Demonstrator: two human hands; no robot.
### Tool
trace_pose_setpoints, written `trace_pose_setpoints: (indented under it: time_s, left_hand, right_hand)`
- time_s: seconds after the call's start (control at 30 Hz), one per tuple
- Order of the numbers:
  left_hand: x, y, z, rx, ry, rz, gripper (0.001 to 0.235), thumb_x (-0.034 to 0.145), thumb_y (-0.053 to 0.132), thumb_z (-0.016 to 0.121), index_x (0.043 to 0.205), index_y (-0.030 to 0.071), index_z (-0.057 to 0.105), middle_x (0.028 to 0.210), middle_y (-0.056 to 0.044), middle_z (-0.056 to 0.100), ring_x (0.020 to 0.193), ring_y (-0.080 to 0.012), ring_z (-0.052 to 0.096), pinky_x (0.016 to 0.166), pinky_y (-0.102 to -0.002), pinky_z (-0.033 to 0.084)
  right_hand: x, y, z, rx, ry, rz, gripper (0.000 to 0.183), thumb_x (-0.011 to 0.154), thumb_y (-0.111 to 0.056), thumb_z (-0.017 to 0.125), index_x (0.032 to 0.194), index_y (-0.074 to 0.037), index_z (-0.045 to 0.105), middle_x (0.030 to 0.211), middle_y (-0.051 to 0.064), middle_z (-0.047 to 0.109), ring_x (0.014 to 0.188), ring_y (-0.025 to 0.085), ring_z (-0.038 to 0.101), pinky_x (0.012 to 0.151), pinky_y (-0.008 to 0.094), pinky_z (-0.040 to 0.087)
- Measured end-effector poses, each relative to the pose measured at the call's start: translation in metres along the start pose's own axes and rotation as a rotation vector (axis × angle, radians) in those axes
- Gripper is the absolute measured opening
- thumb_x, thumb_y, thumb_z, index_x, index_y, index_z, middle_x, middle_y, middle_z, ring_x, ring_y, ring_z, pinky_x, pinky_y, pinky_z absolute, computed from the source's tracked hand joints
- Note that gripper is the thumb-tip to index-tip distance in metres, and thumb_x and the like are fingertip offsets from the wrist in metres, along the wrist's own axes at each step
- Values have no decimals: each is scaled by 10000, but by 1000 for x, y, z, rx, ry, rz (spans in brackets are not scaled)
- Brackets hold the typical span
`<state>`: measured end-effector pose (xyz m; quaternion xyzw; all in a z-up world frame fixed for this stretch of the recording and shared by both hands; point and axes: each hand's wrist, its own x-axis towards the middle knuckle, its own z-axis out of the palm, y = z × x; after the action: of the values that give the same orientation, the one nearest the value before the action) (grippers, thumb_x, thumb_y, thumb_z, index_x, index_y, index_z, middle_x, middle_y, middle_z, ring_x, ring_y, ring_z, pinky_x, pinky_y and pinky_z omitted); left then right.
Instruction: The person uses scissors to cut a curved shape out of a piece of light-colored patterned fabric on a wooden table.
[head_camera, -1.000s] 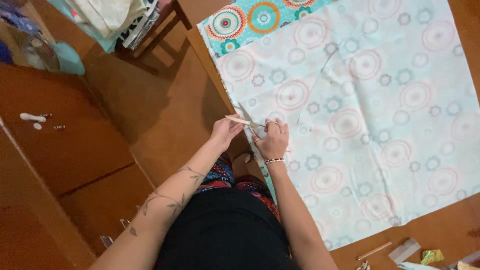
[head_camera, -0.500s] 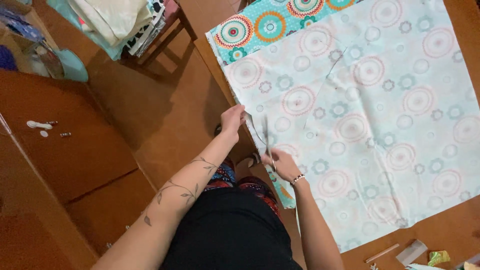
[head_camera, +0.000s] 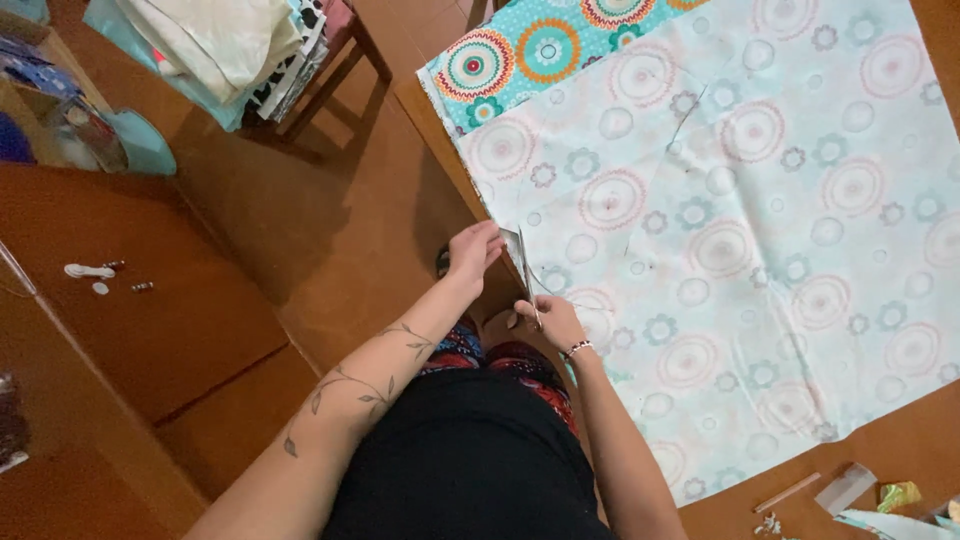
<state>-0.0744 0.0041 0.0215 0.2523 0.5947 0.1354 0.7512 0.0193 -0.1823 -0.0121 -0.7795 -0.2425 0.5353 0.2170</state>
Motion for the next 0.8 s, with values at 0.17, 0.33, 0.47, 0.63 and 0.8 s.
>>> trace_pose_setpoints:
  time_s: [0.17, 0.33, 0.47, 0.63, 0.8]
  left_hand:
    - [-5, 3, 3, -57, -135, -102, 679, 941, 318, 744, 1437, -41, 449, 1339, -249, 560, 1214, -301, 618, 1050, -402, 509]
    - [20, 4, 16, -60, -181, -86, 841, 889, 359, 813, 1445, -88, 367, 1118, -157, 547, 992, -212, 641, 989, -345, 556]
    - [78, -24, 11, 139, -133, 23, 763, 829, 365, 878, 1354, -50, 510, 1141, -139, 595, 970, -190, 636, 941, -403, 574]
    - [41, 14, 9, 172, -147, 84, 557, 792, 192, 885, 1209, -66, 623, 1035, -157, 689, 876, -226, 719, 809, -367, 639]
    - [37, 23, -5, 188, -240, 91, 498, 804, 77, 851, 1211, -86, 615, 996, -156, 713, 873, -235, 739, 844, -369, 631]
  right_hand:
    - [15, 12, 7, 53, 53, -2, 575, 782, -714, 755, 638, -167, 649, 556, 53, 652, 708, 257, 670, 765, 333, 494]
    - [21, 31, 9, 85, 82, -10, 526, 775, -657, 797, 631, -173, 648, 518, 23, 620, 627, 200, 628, 696, 288, 469]
    - [14, 36, 6, 120, 10, -49, 454, 793, -599, 785, 699, -166, 682, 558, 19, 651, 641, 167, 622, 685, 293, 469]
    - [-8, 20, 1, 185, -48, -77, 444, 802, -620, 752, 727, -186, 695, 589, -8, 663, 664, 153, 623, 707, 278, 470]
    - [-4, -4, 2, 151, -24, -59, 439, 806, -636, 745, 767, -201, 702, 612, 22, 684, 669, 182, 647, 707, 312, 490]
